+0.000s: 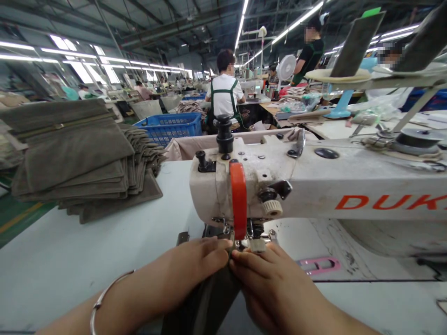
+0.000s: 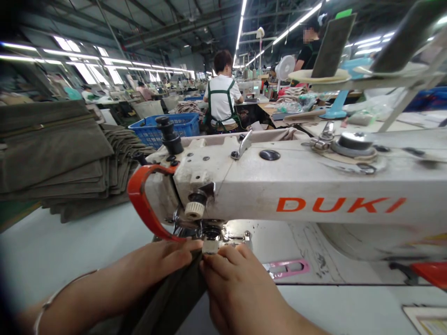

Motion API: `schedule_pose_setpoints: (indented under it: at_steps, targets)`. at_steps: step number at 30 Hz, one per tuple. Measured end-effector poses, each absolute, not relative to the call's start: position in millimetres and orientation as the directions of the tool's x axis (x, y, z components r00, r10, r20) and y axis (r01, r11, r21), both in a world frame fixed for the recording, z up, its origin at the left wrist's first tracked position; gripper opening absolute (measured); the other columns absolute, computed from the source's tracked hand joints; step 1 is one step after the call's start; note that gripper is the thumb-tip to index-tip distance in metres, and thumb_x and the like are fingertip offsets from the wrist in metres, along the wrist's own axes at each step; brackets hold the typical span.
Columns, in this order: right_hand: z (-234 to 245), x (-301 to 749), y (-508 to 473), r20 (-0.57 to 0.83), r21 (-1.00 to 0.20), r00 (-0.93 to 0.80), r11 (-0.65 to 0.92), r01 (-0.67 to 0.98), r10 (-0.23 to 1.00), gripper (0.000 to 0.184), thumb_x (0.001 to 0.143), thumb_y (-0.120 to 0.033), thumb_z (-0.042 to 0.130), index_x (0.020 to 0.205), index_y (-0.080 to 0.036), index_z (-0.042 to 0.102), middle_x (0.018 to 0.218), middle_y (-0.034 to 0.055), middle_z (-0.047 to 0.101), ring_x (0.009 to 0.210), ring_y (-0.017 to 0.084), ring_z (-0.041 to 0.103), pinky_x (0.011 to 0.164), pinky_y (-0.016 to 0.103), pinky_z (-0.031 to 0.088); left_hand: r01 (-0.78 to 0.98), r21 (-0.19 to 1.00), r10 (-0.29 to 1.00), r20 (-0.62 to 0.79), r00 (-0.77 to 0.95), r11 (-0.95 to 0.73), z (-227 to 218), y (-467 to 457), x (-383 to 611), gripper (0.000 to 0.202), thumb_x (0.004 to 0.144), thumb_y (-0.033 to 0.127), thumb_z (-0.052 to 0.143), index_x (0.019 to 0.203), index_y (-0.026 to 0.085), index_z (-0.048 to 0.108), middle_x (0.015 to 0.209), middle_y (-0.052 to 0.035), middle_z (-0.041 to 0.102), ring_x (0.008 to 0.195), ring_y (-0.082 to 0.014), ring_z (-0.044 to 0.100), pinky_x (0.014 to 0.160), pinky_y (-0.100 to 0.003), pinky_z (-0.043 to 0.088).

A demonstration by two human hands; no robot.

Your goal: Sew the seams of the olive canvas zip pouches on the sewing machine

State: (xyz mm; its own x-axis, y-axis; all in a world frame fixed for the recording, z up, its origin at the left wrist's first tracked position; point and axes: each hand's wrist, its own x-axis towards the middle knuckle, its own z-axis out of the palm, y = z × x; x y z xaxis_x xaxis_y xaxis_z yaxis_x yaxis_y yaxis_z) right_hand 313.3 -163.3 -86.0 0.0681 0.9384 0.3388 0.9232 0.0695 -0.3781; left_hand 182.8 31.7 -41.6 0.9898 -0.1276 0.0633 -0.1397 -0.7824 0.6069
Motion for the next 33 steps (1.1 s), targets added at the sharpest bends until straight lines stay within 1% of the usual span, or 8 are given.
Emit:
schedule_pose_setpoints:
  at_steps: [5, 13, 15, 19, 24, 27, 30, 33]
  targets:
    - [-88, 314, -164, 0.298, -0.393, 0.064, 0.062, 0.918, 0.952, 0.041, 0.085, -0.015, 0.052, 0.124, -0.022, 0.060, 0.115, 0.0032, 0.068, 0.099, 0.025, 0.059, 0.083, 0.044, 0.046, -0.367, 0.179, -0.358, 0.079, 0.930, -0.913, -50, 22, 179, 0.039, 0.091, 0.000, 0.044, 0.127, 0.014, 0.052, 0.140, -0.0114, 0.055, 0.134, -0.0214, 0.046, 0.113, -0.038, 0.037]
    - [-94, 314, -162, 0.334, -0.334, 0.050, 0.068, 0.940, 0.941, 0.057, 0.082, -0.007, 0.046, 0.136, -0.021, 0.051, 0.127, 0.0051, 0.063, 0.108, 0.027, 0.056, 0.089, 0.048, 0.045, -0.351, 0.272, -0.333, 0.108, 0.937, -0.896, -49, 27, 186, 0.040, 0.096, 0.003, 0.041, 0.134, 0.016, 0.048, 0.142, -0.0098, 0.053, 0.133, -0.0184, 0.046, 0.114, -0.034, 0.035]
    - [-93, 314, -162, 0.312, -0.328, 0.047, 0.061, 0.943, 0.949, 0.056, 0.082, -0.008, 0.048, 0.136, -0.021, 0.051, 0.131, 0.0054, 0.060, 0.113, 0.028, 0.054, 0.092, 0.049, 0.045, -0.238, 0.285, -0.211, 0.124, 0.970, -0.928, -53, 28, 175, 0.050, 0.094, 0.005, 0.042, 0.141, 0.020, 0.040, 0.143, -0.0080, 0.052, 0.134, -0.0196, 0.046, 0.113, -0.037, 0.037]
    - [-90, 315, -163, 0.292, -0.309, 0.061, 0.033, 0.950, 0.954, 0.041, 0.083, -0.014, 0.055, 0.123, -0.022, 0.060, 0.130, 0.0061, 0.060, 0.113, 0.028, 0.055, 0.096, 0.049, 0.043, 0.337, 0.236, 0.381, 0.174, 0.908, -0.911, -63, 34, 142, 0.055, 0.083, 0.037, 0.067, 0.132, 0.017, 0.049, 0.129, -0.0148, 0.057, 0.121, -0.0356, 0.051, 0.105, -0.056, 0.039]
    - [-88, 312, -164, 0.319, -0.330, 0.057, 0.054, 0.943, 0.946, 0.048, 0.086, -0.009, 0.054, 0.131, -0.026, 0.054, 0.133, 0.0045, 0.058, 0.114, 0.025, 0.054, 0.097, 0.045, 0.044, 0.545, 0.550, 0.652, -0.003, 0.758, -0.632, -69, 40, 133, 0.024, 0.072, 0.030, 0.068, 0.088, 0.019, 0.054, 0.087, -0.0044, 0.062, 0.086, -0.0280, 0.062, 0.079, -0.044, 0.051]
    - [-90, 309, -159, 0.401, -0.332, 0.052, 0.093, 0.939, 0.915, 0.047, 0.088, -0.004, 0.050, 0.129, -0.025, 0.056, 0.126, 0.0052, 0.062, 0.114, 0.024, 0.054, 0.094, 0.041, 0.046, 0.343, 0.933, 0.686, -0.181, 0.704, -0.105, -58, 34, 145, 0.029, 0.071, 0.019, 0.066, 0.096, 0.019, 0.051, 0.081, -0.0001, 0.066, 0.078, -0.0219, 0.067, 0.074, -0.035, 0.053]
    - [-94, 306, -152, 0.492, -0.309, 0.105, 0.060, 0.949, 0.864, 0.037, 0.087, -0.006, 0.052, 0.119, -0.021, 0.060, 0.115, 0.0081, 0.066, 0.105, 0.025, 0.058, 0.090, 0.041, 0.049, 0.126, 0.857, 0.533, -0.419, 0.735, 0.500, -43, 17, 155, 0.025, 0.081, 0.024, 0.064, 0.103, 0.015, 0.057, 0.079, -0.0031, 0.072, 0.072, -0.0195, 0.071, 0.071, -0.029, 0.056]
    - [-93, 307, -146, 0.503, -0.304, 0.169, -0.009, 0.953, 0.847, 0.036, 0.086, -0.008, 0.054, 0.121, -0.017, 0.058, 0.116, 0.0124, 0.064, 0.102, 0.027, 0.058, 0.088, 0.043, 0.050, 0.184, 0.669, 0.298, -0.538, 0.789, 0.720, -41, -7, 153, 0.052, 0.092, 0.061, 0.046, 0.089, 0.013, 0.066, 0.057, -0.0040, 0.068, 0.039, -0.0129, 0.059, 0.042, -0.020, 0.047]
